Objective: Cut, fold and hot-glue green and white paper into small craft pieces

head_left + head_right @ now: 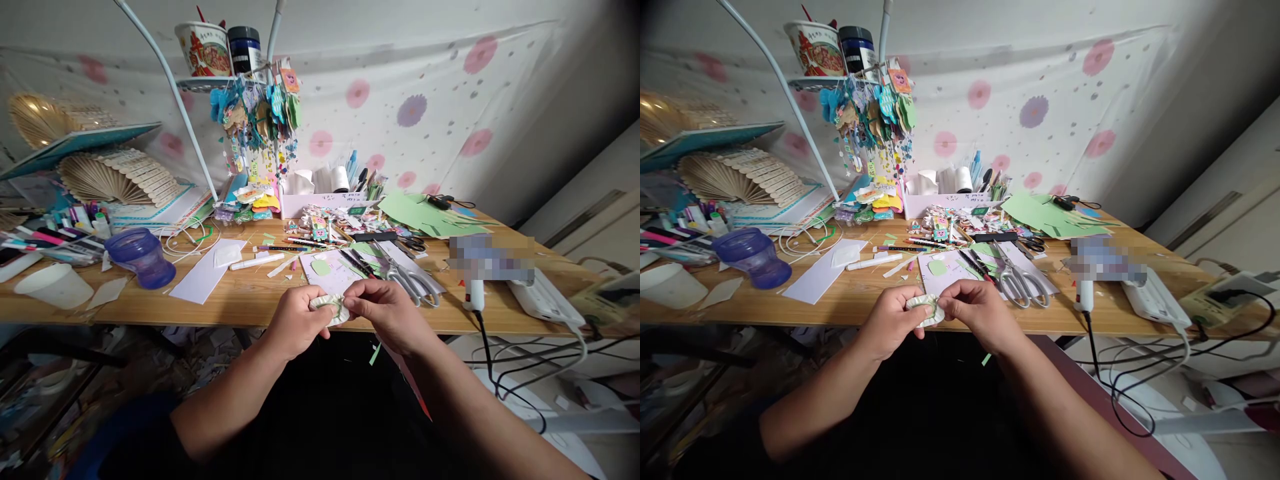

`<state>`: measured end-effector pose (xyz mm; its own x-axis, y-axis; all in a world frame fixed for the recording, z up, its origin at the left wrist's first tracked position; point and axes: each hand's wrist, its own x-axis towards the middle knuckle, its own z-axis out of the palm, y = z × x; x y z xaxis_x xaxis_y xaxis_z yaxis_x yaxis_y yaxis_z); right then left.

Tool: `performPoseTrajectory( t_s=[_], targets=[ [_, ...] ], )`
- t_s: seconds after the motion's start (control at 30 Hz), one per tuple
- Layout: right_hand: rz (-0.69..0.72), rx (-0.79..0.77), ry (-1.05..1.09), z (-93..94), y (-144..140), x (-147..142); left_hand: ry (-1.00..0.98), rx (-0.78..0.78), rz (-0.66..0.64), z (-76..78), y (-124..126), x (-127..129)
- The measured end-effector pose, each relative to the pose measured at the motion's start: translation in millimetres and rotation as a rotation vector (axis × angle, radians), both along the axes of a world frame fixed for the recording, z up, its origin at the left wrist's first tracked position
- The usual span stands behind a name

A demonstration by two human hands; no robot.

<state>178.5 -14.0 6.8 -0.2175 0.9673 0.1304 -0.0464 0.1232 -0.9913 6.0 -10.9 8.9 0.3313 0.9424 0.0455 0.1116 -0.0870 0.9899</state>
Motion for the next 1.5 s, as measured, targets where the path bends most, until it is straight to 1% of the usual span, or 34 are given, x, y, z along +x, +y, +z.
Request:
performPoseTrajectory(
  t_s=[0.2,0.4,0.53,0.6,0.73,0.8,0.87,0.97,1.03,1.17,1.27,1.33,1.4,1.5],
  targets=[
    [-0.054,0.059,-0.082,1.9,1.0,-5.6,0.06,0.026,0.008,-0.4,-1.0,-0.1],
    [0.016,0.025,-0.08,8.9,-0.3,-0.2,0.039,0.015,-0.006,-1.0,0.7,-1.4],
    [0.028,0.053,-0.121,11.5,0.7,-1.1,0.042,0.017,-0.032,-1.0,1.2,-1.6],
    [0.002,0.097,-0.17,11.8,0.4,-4.6,0.048,0.028,-0.037,-1.1,1.3,-1.3],
    [-0.114,0.218,-0.304,12.2,-2.0,-11.8,0.065,0.038,-0.036,-1.4,1.8,-0.6],
    [-0.119,0.23,-0.322,11.7,-2.3,-11.5,0.076,0.041,-0.024,-1.5,2.4,-0.6],
    [-0.05,0.176,-0.277,10.4,-1.2,-7.9,0.074,0.033,-0.016,-1.4,3.0,-0.7],
    [0.074,0.071,-0.154,7.6,1.6,-0.6,0.061,0.023,-0.017,-0.9,3.9,-0.8],
    [0.1,0.035,-0.094,6.1,3.3,1.5,0.057,0.022,-0.026,-0.5,4.2,-0.6],
    [0.051,0.047,-0.042,2.2,5.7,-2.4,0.024,0.015,-0.04,-0.5,4.6,-0.1],
    [-0.039,0.088,0.043,-3.9,8.0,-6.9,-0.142,-0.043,-0.065,-1.9,5.6,-0.6],
    [-0.083,0.08,0.115,-8.2,9.4,-8.7,-0.269,-0.105,-0.072,-3.6,6.9,-1.1],
    [-0.095,0.051,0.161,-10.8,10.2,-9.2,-0.336,-0.14,-0.029,-5.3,8.3,-1.7],
    [-0.05,-0.013,0.191,-10.6,9.6,-7.8,-0.342,-0.137,0.054,-7.0,9.4,-1.8]
  ],
)
